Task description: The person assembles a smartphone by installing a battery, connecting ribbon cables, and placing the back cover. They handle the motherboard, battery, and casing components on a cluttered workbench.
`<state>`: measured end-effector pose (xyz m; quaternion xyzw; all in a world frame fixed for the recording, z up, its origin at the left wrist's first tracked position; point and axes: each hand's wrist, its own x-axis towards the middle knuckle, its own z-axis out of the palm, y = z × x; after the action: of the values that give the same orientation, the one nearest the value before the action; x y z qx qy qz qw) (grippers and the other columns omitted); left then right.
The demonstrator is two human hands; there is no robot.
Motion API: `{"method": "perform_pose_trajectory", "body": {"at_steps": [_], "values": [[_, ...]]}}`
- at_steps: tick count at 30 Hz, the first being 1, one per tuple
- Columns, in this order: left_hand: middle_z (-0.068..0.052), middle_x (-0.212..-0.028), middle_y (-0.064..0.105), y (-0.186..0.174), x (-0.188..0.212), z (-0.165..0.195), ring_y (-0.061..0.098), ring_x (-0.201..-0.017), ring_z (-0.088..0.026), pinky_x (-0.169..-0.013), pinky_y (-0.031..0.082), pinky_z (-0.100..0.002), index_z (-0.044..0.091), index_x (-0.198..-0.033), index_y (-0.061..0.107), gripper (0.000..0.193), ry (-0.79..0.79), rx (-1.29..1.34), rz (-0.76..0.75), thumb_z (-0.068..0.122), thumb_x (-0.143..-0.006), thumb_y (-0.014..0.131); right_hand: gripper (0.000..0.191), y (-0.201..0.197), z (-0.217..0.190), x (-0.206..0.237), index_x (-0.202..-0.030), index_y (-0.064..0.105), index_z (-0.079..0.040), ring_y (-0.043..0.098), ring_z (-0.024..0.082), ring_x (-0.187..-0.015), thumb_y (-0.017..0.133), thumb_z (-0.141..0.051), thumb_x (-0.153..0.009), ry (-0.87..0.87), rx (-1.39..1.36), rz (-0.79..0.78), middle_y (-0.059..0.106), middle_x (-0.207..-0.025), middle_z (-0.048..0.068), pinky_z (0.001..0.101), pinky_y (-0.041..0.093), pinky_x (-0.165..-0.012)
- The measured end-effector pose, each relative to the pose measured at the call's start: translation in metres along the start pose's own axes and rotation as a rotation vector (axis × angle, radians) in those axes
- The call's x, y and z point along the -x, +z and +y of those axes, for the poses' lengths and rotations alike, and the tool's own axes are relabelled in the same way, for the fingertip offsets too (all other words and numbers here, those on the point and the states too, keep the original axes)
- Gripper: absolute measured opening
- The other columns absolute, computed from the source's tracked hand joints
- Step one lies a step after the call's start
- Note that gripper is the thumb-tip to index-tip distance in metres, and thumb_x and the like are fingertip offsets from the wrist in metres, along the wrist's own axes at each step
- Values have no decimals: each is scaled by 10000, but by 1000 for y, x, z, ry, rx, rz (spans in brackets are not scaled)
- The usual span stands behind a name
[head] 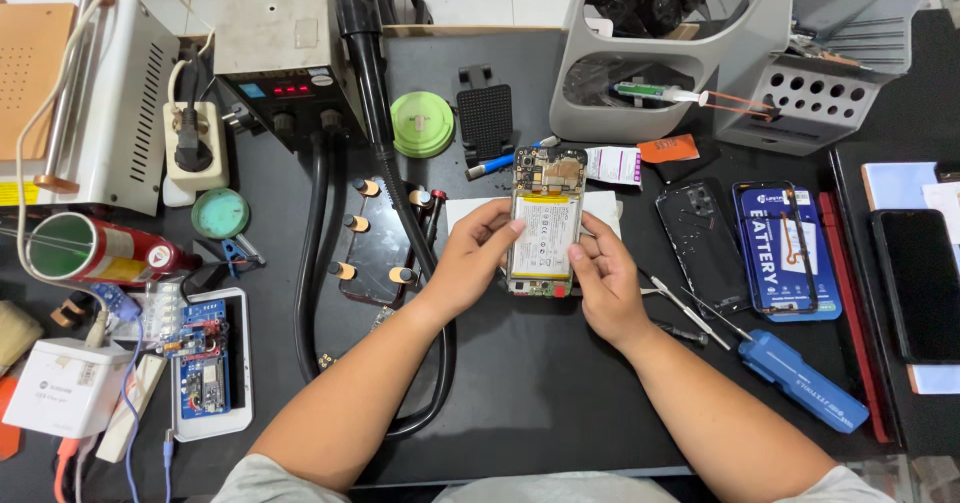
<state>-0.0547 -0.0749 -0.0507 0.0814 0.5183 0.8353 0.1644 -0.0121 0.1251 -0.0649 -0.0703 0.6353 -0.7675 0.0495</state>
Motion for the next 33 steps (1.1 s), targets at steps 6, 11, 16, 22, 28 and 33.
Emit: {"method": "perform_pose_trajectory", "body": {"at_steps": [6,11,16,22,28,33], "values": [[-97,-1151,728,2,2,0,694,-1045,-113,-927,557,-265,-38,-1253,619,251,53,-16,-51,55,-1022,645,495,-1,0,2,-1537,350,59,668,186,-1173,488,-83,-1084,-13,62,31,672,-1298,180,310,527,-1020],[-74,-1093,743,-1,3,-4,694,-991,-96,-878,549,-250,-33,-1209,627,210,15,-39,-44,77,-1032,649,464,-1,-2,3,-1504,384,65,692,164,-1094,508,-91,-1085,-18,151,65,700,-1235,174,289,549,-954],[-72,-1086,743,0,3,-6,692,-984,-87,-867,548,-245,-36,-1199,626,199,11,-45,-44,78,-1038,648,444,-1,0,3,-1484,398,61,703,155,-1063,512,-104,-1087,-19,169,86,707,-1206,165,283,565,-931],[-87,-1147,727,2,3,-8,690,-1058,-106,-943,554,-261,-32,-1231,618,220,31,16,-46,65,-1035,641,465,-4,-1,5,-1543,376,63,681,163,-1124,481,-89,-1116,0,30,61,683,-1241,168,285,540,-1005],[-113,-1212,715,-1,1,-7,688,-1123,-140,-972,574,-289,-43,-1286,562,271,68,103,-23,25,-1038,646,535,-1,-14,7,-1596,308,-6,707,194,-989,466,-74,-1089,15,-25,-17,669,-1194,153,335,630,-798],[-108,-1204,668,-5,2,-5,705,-1059,-184,-791,637,-318,4,-1352,462,493,61,64,50,-6,-924,708,582,2,-19,3,-1575,277,-24,698,227,-1050,533,-40,-1053,21,-11,15,605,-1294,177,369,645,-770]]}}
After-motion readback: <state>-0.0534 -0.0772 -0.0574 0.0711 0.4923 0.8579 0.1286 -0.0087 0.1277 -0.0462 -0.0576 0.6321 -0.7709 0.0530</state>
